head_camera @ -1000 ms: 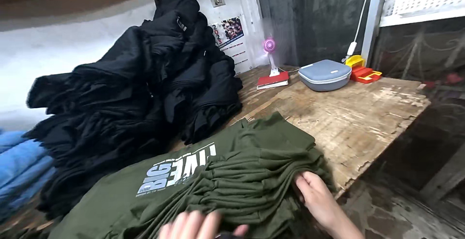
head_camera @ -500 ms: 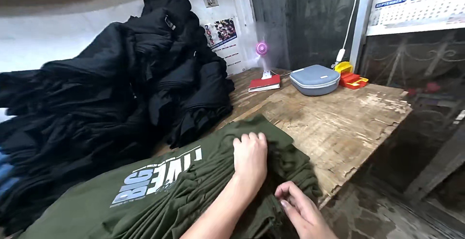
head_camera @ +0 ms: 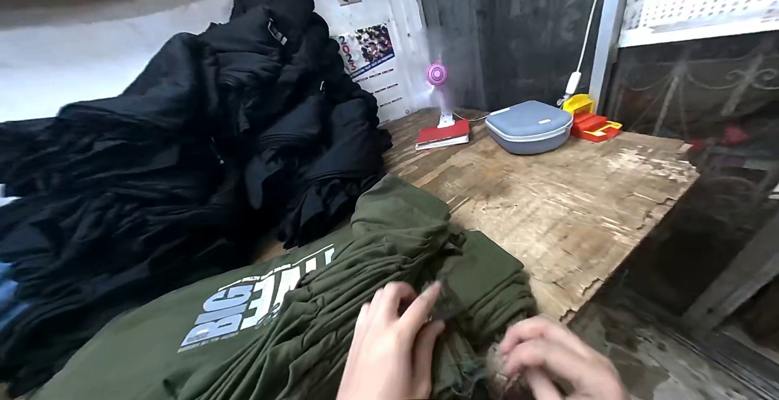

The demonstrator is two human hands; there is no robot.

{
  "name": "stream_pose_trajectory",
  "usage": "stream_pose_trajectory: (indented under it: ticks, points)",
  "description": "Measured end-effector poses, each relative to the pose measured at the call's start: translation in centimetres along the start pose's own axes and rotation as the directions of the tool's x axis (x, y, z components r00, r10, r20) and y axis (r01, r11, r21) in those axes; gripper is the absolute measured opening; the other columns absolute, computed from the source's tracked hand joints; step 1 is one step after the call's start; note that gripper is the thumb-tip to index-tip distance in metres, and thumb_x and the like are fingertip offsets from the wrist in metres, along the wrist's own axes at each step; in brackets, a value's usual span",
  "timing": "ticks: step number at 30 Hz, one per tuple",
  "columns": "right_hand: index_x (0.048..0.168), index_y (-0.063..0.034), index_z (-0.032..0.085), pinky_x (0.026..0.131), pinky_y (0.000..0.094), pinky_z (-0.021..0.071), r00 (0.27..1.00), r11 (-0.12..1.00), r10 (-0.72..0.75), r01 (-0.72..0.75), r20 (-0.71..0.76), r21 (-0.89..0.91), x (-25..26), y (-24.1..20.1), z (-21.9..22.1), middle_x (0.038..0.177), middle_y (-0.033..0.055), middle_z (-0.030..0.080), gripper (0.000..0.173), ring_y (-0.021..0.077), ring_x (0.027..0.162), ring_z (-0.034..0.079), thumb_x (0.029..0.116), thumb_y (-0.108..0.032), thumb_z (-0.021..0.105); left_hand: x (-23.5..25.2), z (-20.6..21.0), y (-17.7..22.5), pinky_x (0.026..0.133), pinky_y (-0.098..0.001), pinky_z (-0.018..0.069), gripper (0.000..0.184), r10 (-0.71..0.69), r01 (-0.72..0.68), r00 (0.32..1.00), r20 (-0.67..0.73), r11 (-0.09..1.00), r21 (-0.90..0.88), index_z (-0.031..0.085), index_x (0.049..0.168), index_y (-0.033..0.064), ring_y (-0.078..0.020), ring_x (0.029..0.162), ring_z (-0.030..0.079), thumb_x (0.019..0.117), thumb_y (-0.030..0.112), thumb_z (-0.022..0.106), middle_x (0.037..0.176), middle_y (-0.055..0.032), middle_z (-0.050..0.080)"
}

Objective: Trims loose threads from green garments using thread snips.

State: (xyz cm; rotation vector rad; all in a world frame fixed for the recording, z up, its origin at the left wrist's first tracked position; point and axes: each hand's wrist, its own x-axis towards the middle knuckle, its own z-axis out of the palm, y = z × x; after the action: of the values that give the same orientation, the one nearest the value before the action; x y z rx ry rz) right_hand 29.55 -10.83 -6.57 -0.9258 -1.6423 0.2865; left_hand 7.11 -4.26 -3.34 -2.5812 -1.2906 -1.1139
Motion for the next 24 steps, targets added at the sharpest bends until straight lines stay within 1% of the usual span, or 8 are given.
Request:
stream_pose_trajectory:
  ticks: [4, 8, 11, 15, 18, 20, 22, 24]
  points:
    - [0.104, -0.0067, 0.076, 0.095, 0.0281, 0.0552, 0.995, 0.995, 0.092, -0.094, 0.05, 0.041, 1.2, -1.3, -0.7, 0.115, 0.0096, 0.066, 0.014, 0.0127, 0.111, 0.063, 0.0992, -0.009, 0.063, -2.9, -3.4, -0.2, 0.083, -0.0331, 0.0588, 0.038, -0.158, 0.178, 0.976, 0.148, 0.975, -0.134, 0.072, 0.129, 0.0131, -0.0178, 0.095, 0.067, 0.0941, 0.028, 0.074, 0.11, -0.0116, 0.067]
    - [0.102, -0.0124, 0.08, 0.1, 0.0387, 0.0502, 0.969, 0.975, 0.219, -0.211, 0.116, -0.075, 1.5, -2.5, 2.1, 0.118, 0.0079, 0.068, 0.025, 0.0192, 0.116, 0.06, 0.1006, -0.033, 0.066, -3.3, -4.8, 0.1, 0.083, -0.0296, 0.0593, 0.033, -0.164, 0.198, 0.967, 0.195, 0.965, -0.173, 0.074, 0.125, 0.0126, -0.0153, 0.096, 0.068, 0.0959, 0.028, 0.073, 0.11, -0.0111, 0.068]
    - [0.09, -0.0134, 0.08, 0.097, 0.0337, 0.0522, 0.981, 0.973, 0.193, -0.187, 0.036, -0.136, 1.2, -2.0, 3.0, 0.111, 0.0052, 0.071, 0.012, 0.0169, 0.111, 0.062, 0.0932, -0.023, 0.076, -2.8, -5.7, 0.1, 0.082, -0.0298, 0.0581, 0.028, -0.149, 0.19, 0.965, 0.217, 0.965, -0.18, 0.076, 0.122, 0.0141, -0.0143, 0.096, 0.068, 0.0963, 0.027, 0.072, 0.109, -0.0087, 0.07]
    - [0.089, -0.0087, 0.076, 0.094, 0.0288, 0.0549, 0.984, 0.985, 0.166, -0.168, -0.059, -0.033, 1.5, -2.0, 2.2, 0.109, 0.0064, 0.068, 0.011, 0.0131, 0.109, 0.063, 0.0957, -0.016, 0.071, -2.3, -6.5, 0.5, 0.08, -0.0267, 0.0578, 0.026, -0.129, 0.193, 0.951, 0.281, 0.957, -0.215, 0.076, 0.12, 0.0139, -0.0118, 0.093, 0.067, 0.0966, 0.024, 0.072, 0.109, -0.0078, 0.07]
    - [0.093, -0.0086, 0.074, 0.097, 0.0325, 0.0536, 0.988, 0.988, 0.152, -0.152, 0.027, -0.011, 2.0, -2.1, 1.6, 0.114, 0.0077, 0.067, 0.014, 0.0156, 0.113, 0.062, 0.0983, -0.019, 0.068, -2.1, -6.3, 0.7, 0.081, -0.0272, 0.0585, 0.027, -0.122, 0.2, 0.948, 0.294, 0.947, -0.251, 0.076, 0.121, 0.013, -0.0125, 0.093, 0.068, 0.0965, 0.025, 0.072, 0.109, -0.0087, 0.07]
    - [0.099, -0.0143, 0.08, 0.099, 0.0408, 0.0507, 0.973, 0.976, 0.188, -0.169, 0.136, -0.14, 2.0, -2.1, 1.8, 0.12, 0.0068, 0.068, 0.016, 0.0206, 0.116, 0.061, 0.0957, -0.028, 0.072, -2.3, -6.4, 0.7, 0.08, -0.0305, 0.0588, 0.041, -0.122, 0.202, 0.945, 0.302, 0.947, -0.248, 0.072, 0.127, 0.0121, -0.0153, 0.094, 0.068, 0.0926, 0.035, 0.077, 0.109, -0.0107, 0.068]
    - [0.092, -0.0165, 0.08, 0.1, 0.0413, 0.0498, 0.957, 0.965, 0.214, -0.177, 0.194, -0.195, 1.8, -1.9, 2.4, 0.12, 0.0045, 0.069, 0.011, 0.0212, 0.116, 0.061, 0.0934, -0.026, 0.074, -3.0, -6.6, 0.9, 0.078, -0.0411, 0.0571, 0.068, -0.11, 0.176, 0.937, 0.333, 0.969, -0.175, 0.065, 0.136, 0.0086, -0.0252, 0.09, 0.065, 0.0836, 0.047, 0.083, 0.106, -0.0168, 0.065]
    - [0.089, -0.0116, 0.077, 0.101, 0.0379, 0.0486, 0.96, 0.978, 0.2, -0.182, 0.197, -0.107, 1.7, -1.7, 2.2, 0.117, 0.0055, 0.069, 0.011, 0.0201, 0.116, 0.06, 0.0951, -0.019, 0.071, -4.5, -6.5, 1.1, 0.08, -0.055, 0.0551, 0.064, -0.129, 0.153, 0.938, 0.323, 0.987, -0.049, 0.068, 0.132, 0.0063, -0.0369, 0.09, 0.065, 0.0814, 0.041, 0.086, 0.103, -0.0219, 0.066]
